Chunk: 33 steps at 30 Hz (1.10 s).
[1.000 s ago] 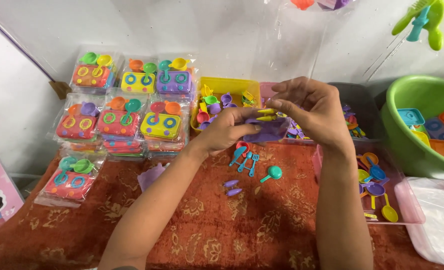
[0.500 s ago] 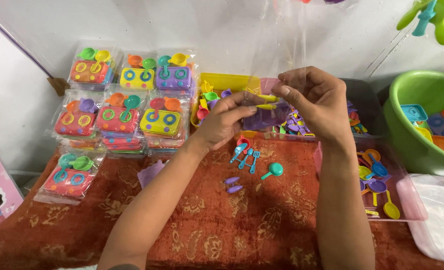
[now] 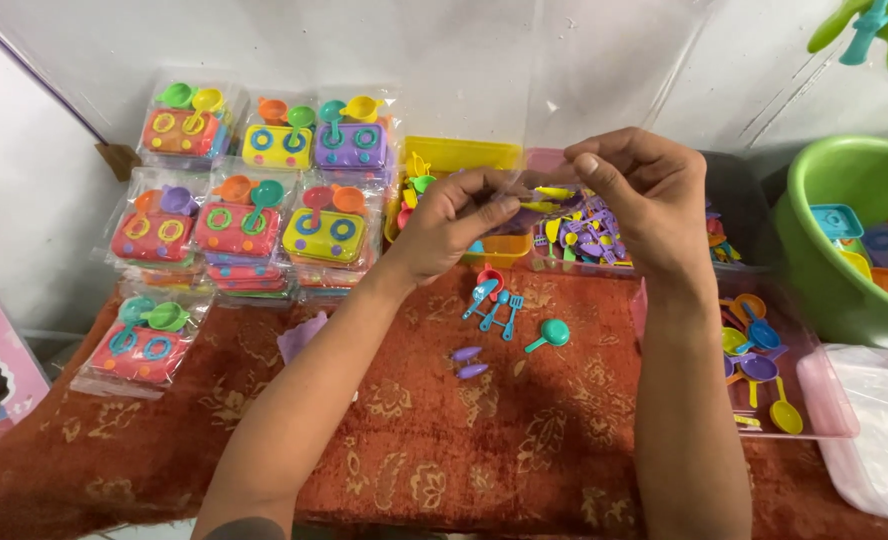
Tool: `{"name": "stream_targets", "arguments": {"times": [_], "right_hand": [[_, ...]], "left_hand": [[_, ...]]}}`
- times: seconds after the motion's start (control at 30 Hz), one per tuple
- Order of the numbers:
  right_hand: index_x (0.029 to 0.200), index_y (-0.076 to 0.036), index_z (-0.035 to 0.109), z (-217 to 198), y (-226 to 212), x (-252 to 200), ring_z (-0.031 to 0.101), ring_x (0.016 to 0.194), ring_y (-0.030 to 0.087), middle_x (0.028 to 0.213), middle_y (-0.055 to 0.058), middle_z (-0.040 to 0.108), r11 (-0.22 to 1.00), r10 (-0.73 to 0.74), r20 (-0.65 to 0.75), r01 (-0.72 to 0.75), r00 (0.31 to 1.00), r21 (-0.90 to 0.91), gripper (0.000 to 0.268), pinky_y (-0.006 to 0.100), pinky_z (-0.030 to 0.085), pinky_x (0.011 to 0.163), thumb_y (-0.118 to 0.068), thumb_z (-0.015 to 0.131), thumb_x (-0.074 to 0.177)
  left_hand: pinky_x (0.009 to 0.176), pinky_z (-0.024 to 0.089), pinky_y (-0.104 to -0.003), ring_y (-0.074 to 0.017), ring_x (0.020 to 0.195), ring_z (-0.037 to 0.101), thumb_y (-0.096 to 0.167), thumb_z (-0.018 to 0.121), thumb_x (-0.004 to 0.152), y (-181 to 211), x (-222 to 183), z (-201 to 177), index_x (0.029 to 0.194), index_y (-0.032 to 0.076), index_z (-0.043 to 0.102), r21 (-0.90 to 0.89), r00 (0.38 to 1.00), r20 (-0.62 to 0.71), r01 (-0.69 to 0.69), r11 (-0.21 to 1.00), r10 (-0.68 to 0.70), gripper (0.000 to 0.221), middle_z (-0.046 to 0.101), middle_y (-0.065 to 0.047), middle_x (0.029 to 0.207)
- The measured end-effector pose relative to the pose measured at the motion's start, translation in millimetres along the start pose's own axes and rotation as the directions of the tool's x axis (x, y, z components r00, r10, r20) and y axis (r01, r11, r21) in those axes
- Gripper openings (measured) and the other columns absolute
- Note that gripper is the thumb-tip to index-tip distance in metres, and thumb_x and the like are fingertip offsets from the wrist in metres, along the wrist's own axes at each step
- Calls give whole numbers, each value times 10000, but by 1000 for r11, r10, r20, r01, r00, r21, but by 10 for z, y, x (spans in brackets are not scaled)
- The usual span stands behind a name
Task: Cleaning small plastic toy components with a cloth and packaging them into plastic bags.
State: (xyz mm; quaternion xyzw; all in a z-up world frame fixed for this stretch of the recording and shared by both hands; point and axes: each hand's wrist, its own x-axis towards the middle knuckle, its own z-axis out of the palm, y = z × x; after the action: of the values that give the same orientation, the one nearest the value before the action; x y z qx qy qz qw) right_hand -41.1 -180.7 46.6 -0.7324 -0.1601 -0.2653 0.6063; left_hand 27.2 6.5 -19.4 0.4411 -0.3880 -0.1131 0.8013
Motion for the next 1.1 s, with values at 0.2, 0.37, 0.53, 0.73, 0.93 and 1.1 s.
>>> {"name": "stream_targets", "arguments": {"times": [0.2,0.37,0.53,0.73,0.93,1.1], "right_hand": [[1079,35,719,45,-102,-2,671,833,108,845,163,725,998,-47,-60,49,997,35,70,170,467,770,-19,730,1035],[1037,24,721,101,-125,-11,582,726,55,830,152,721,1000,7,-40,-8,999,-8,59,155,422,659,-11,762,1017],[961,82,683,111,-50,-65,714,876,203,943,188,731,996,-45,179,57,983,-66,145,270,590,825,-33,731,1034],[1056,-48,652,40,58,-79,649,870,113,965,43,698,869,231,323,-45,918,-493,284,258,558,813,-230,836,940],[958,-82,760,301,403,-608,695,691,147,801,52,768,799,360,500,16,787,-601,71,314,527,655,-120,741,901],[1198,-62,702,530,775,-1260,652,1180,353,1304,147,692,832,191,762,310,619,-460,296,456,511,996,-46,613,916]], "left_hand": [[901,590,-300,-117,1000,643,140,664,1013,222,-33,115,1201,-7,680,-45,998,-8,65,997,-65,238,663,-76,1002],[1156,437,-454,-264,1309,549,206,750,977,89,9,-67,1431,46,562,64,995,92,-31,997,25,516,611,-155,1326],[1327,436,-383,-212,1507,509,212,625,1121,331,-35,25,1514,123,485,157,987,147,-93,983,70,426,504,-82,1596],[1092,623,-347,-260,1269,697,317,485,1103,570,-7,63,1307,44,619,257,990,-55,-108,960,126,366,702,-178,1312],[787,687,-314,-277,1085,794,346,573,1018,623,33,-67,1148,83,670,157,959,-256,-85,984,124,309,768,-175,1179],[785,681,-319,-261,1063,790,326,589,991,672,36,-55,1236,46,684,49,963,-268,16,999,-2,385,776,-183,1199]]}}
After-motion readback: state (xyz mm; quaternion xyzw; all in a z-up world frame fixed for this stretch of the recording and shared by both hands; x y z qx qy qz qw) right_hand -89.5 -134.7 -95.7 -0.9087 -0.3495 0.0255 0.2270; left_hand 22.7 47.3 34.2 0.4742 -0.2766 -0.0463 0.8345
